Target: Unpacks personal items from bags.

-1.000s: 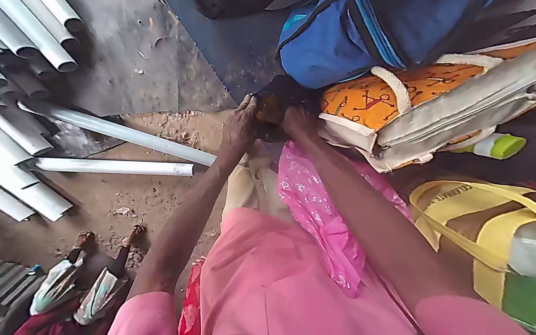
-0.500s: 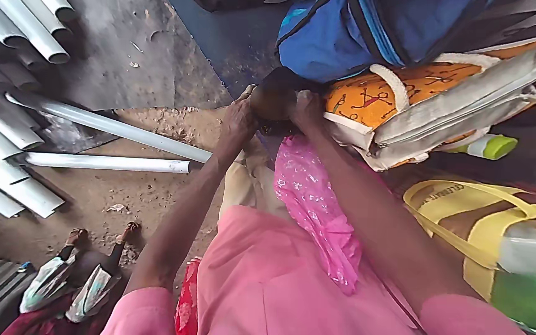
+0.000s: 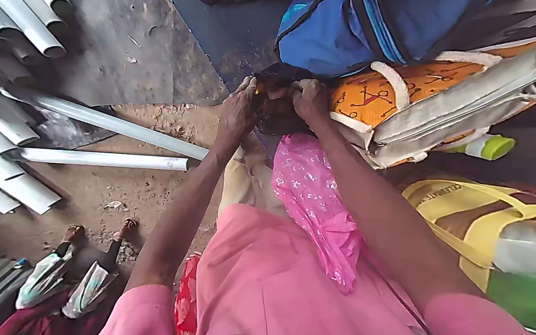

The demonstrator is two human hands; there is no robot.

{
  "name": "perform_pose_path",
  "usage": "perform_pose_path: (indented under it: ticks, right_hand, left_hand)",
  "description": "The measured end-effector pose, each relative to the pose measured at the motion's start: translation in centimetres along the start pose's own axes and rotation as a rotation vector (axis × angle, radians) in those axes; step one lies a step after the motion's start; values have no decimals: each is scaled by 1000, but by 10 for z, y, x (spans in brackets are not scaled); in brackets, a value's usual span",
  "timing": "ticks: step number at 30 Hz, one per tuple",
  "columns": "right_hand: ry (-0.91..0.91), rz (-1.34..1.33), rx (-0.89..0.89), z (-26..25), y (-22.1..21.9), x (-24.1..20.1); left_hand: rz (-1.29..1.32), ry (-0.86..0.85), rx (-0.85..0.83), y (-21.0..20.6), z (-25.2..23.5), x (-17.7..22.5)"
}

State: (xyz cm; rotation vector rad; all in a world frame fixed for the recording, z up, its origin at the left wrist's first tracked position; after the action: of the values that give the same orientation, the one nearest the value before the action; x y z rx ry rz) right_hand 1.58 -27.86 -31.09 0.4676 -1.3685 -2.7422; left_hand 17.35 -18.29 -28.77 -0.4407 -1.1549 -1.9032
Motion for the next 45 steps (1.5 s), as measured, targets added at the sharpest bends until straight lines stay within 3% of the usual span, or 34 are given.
perform_pose_path:
  ticks: [5,11,15,22,27,33,38,45]
  right_hand:
    - [14,-6,-59,-1,2,-1]
    - [22,68,-258,4,-19,-4]
    - [-128,137,-238,10,-21,-9]
    - [-140,156,-247,3,-37,-9]
    - [-184,66,-106,10,-23,-9]
    - [-202,74,-78,12,-9,-10]
    - [-127,25,-29,14,-4,-13]
    - [226,-26,114,23,-4,-20]
  left_hand:
    - [-13,12,-8,-2,-3,0]
    - [36,-12,37,-2,-2,-1]
    - [16,-12,19,1,1,3]
    - [33,-15,28,2,2,4]
    - [57,-13,36,8,2,9]
    - [75,-23,47,9,3,13]
    - [103,-63,102,13,3,18]
    - [69,-60,112,16,4,25]
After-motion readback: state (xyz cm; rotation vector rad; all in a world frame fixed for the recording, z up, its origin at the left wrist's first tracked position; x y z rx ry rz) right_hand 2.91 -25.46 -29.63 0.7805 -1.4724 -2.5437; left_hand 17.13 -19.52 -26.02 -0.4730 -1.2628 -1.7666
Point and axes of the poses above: each hand's wrist, its own z-axis away from the middle knuckle, its own y-axis out of the back of the hand, x = y × z, the point moved 6 cm from there along -z, towards the middle knuckle, and after that the axes turned 5 degrees about z, right-handed, at the moved point
